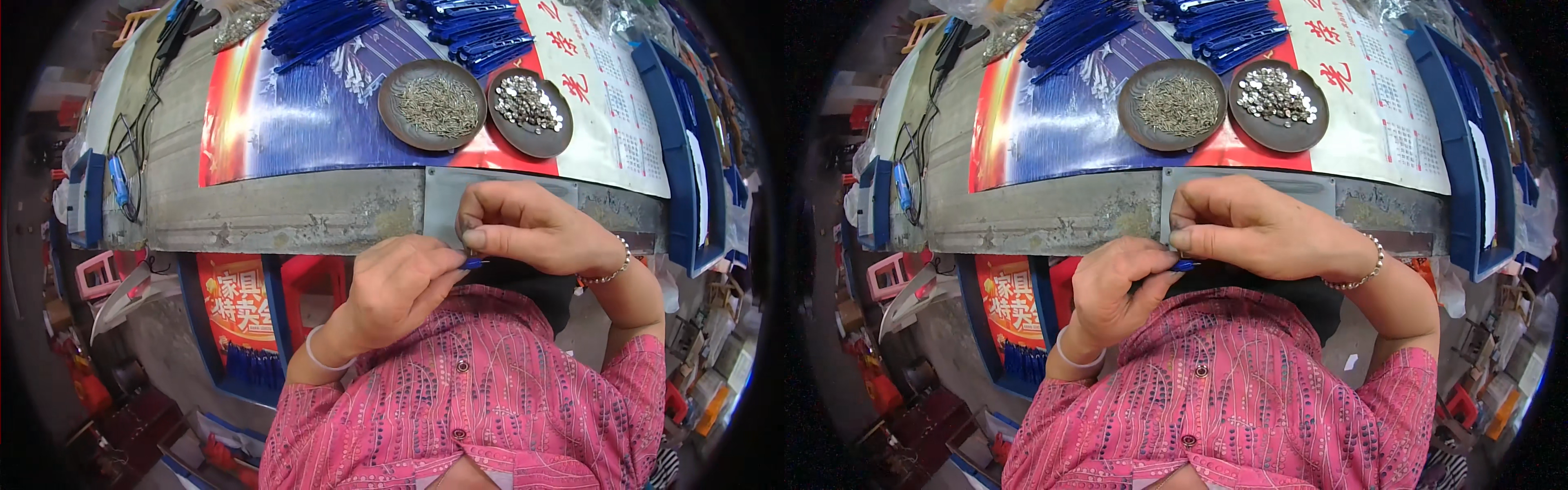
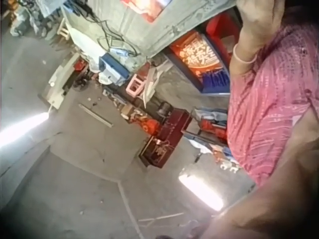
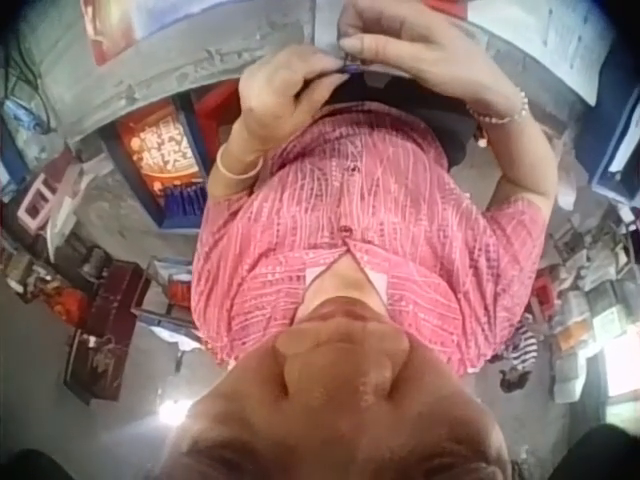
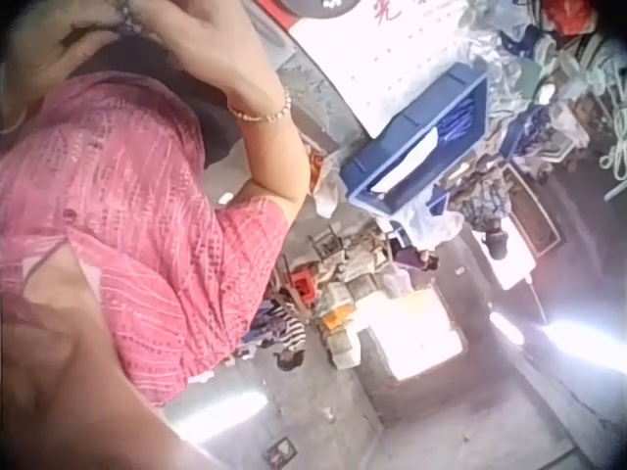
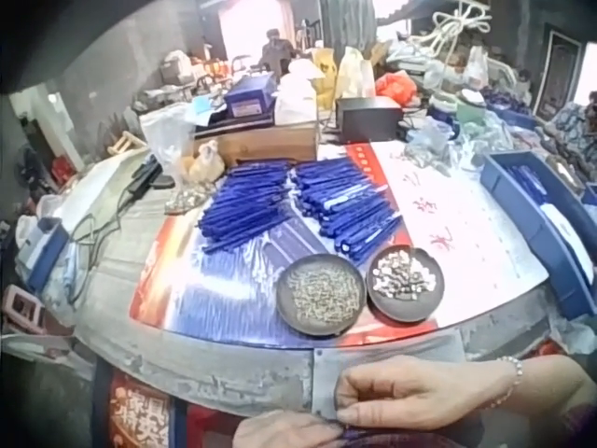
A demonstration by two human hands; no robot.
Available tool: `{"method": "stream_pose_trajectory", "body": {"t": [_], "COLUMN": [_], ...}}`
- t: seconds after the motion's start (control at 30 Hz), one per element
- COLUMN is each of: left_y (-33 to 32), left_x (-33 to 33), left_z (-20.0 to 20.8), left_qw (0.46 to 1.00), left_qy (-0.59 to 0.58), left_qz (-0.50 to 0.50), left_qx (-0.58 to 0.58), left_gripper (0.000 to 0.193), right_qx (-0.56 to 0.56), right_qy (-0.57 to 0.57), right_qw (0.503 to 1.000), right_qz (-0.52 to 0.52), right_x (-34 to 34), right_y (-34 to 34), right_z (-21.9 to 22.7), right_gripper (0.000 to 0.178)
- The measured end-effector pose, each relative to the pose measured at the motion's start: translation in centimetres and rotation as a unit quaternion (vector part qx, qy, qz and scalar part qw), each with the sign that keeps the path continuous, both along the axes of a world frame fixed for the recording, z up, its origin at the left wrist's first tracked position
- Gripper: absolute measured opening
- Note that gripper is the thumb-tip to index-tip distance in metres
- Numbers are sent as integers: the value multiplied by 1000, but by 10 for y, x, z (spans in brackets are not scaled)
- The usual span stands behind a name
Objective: Assembling small blue plastic components with tiny metal parts at a workbench.
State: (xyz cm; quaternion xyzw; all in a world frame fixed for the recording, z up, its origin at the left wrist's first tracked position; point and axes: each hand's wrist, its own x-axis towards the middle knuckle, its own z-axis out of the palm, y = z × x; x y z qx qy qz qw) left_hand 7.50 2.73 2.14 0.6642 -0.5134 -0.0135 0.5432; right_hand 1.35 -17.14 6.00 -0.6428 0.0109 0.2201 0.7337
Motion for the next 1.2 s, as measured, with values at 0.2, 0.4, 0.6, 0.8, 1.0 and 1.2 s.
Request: {"method": "stream_pose_trajectory", "body": {"t": [0.2, 0.4, 0.6, 0.8, 1.0, 1.2], "left_y": [3, 2, 2, 1, -2, -9], "left_x": [3, 6, 9, 9, 9, 5], "left_z": [3, 2, 5, 2, -2, -4], "left_qw": [993, 983, 986, 991, 996, 994], "left_qy": [-117, -177, -156, -110, -43, -12], "left_qz": [-11, -12, -26, -48, -67, -61], "left_qx": [34, 44, 58, 59, 50, 85], "left_gripper": [24, 23, 32, 29, 22, 24], "right_qx": [-65, -62, -93, -173, -468, -485], "right_qy": [-38, -22, -47, -122, -397, -382], "right_qw": [996, 997, 993, 976, 789, 786], "right_qz": [42, 41, 46, 53, 32, 13], "right_x": [-4, -3, -1, -5, -23, -31], "right_y": [-2, -5, -6, -1, 16, 9], "right_z": [-5, -8, -7, -2, 7, 4], "right_gripper": [18, 21, 21, 16, 20, 24]}}
